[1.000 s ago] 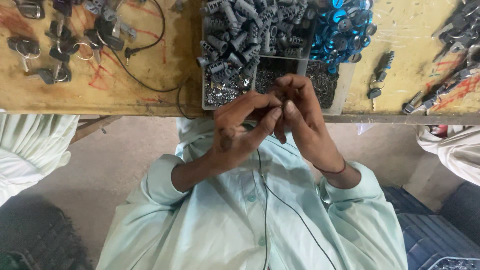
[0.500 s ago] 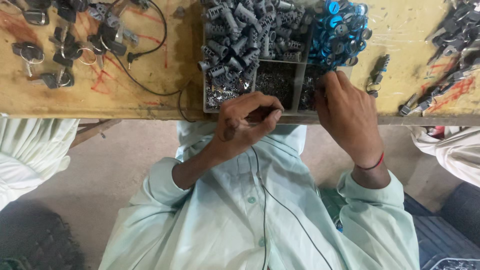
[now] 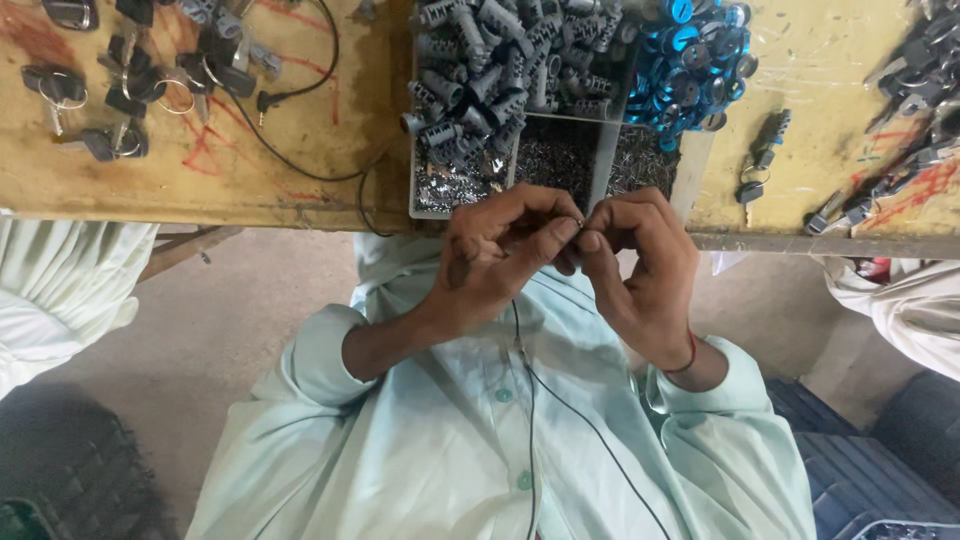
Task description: The person sits at a workbench assembling small padlock components. They pick gray cylindrical lock bodies and blue caps from a compartment tray, fit the parts together by hand, and place finished assemblies back into the tray compartments, repeating the cycle.
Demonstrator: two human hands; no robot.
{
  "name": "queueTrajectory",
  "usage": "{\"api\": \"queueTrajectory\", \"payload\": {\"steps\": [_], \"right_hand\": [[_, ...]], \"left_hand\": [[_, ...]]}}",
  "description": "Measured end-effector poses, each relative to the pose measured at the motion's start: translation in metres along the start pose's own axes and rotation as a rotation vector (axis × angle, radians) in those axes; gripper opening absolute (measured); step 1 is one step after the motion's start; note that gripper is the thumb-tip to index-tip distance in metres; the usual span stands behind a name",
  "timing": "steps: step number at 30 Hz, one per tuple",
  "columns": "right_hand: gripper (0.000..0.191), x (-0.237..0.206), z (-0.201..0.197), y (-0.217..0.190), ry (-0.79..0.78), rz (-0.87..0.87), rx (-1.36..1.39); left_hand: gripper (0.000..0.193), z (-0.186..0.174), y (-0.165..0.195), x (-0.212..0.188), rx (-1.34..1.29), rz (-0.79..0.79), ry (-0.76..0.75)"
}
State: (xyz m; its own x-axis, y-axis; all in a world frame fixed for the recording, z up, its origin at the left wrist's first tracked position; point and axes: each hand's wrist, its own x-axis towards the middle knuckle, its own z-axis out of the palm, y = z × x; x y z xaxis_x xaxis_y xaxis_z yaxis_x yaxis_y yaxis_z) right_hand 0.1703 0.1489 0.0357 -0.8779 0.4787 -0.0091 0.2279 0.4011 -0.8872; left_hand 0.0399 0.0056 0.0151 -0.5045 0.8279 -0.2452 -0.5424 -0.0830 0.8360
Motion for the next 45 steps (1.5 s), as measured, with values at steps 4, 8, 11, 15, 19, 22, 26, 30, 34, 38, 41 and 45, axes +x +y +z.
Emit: {"api": "queueTrajectory", "payload": {"steps": [4, 8, 11, 15, 19, 22, 26, 30, 34, 38, 41, 45], "right_hand": [[0.002, -0.006, -0.001, 0.01, -0.018, 0.032, 0.258], [0.002, -0.011, 0.009, 0.018, 0.036, -0.033, 0.186], [0.016, -0.008, 0.018, 0.023, 0.157, -0.24, -0.03], [0.025, 0.005, 0.013, 0.027, 0.12, -0.333, -0.05], [0.028, 0.009, -0.003, 0.029, 0.027, -0.529, -0.208], [0.031, 0.005, -0.005, 0.032, 0.054, -0.463, -0.194], [0.033, 0.002, 0.007, 0.034, 0.156, -0.509, -0.059], [0.029, 0.001, 0.019, 0.025, 0.247, -0.341, -0.005], [0.026, 0.002, 0.018, 0.01, 0.186, -0.289, -0.069], [0.019, 0.004, 0.007, 0.001, 0.074, -0.23, -0.102], [0.013, 0.008, -0.003, -0.001, 0.066, -0.191, 0.056], [0.021, 0.015, -0.01, -0.005, 0.022, -0.237, -0.098]], "left_hand": [[0.015, 0.002, 0.002, -0.003, 0.172, 0.168, 0.012], [0.013, 0.004, 0.003, -0.003, 0.159, 0.164, 0.022], [0.013, 0.002, 0.004, -0.002, 0.156, 0.15, 0.016], [0.011, -0.006, 0.007, 0.003, 0.11, 0.113, -0.044], [0.012, -0.017, 0.01, 0.001, 0.145, 0.078, -0.106], [0.014, -0.016, 0.008, 0.0, -0.044, -0.051, -0.12], [0.014, -0.009, 0.005, 0.0, -0.17, -0.114, -0.083], [0.014, -0.004, 0.006, -0.003, -0.102, -0.021, -0.015], [0.015, -0.006, 0.01, -0.005, 0.12, 0.168, 0.027], [0.015, -0.004, 0.012, -0.005, 0.081, 0.132, 0.02], [0.014, -0.004, 0.013, -0.005, 0.069, 0.1, 0.011], [0.012, -0.005, 0.015, -0.006, 0.287, 0.281, -0.008]]}}
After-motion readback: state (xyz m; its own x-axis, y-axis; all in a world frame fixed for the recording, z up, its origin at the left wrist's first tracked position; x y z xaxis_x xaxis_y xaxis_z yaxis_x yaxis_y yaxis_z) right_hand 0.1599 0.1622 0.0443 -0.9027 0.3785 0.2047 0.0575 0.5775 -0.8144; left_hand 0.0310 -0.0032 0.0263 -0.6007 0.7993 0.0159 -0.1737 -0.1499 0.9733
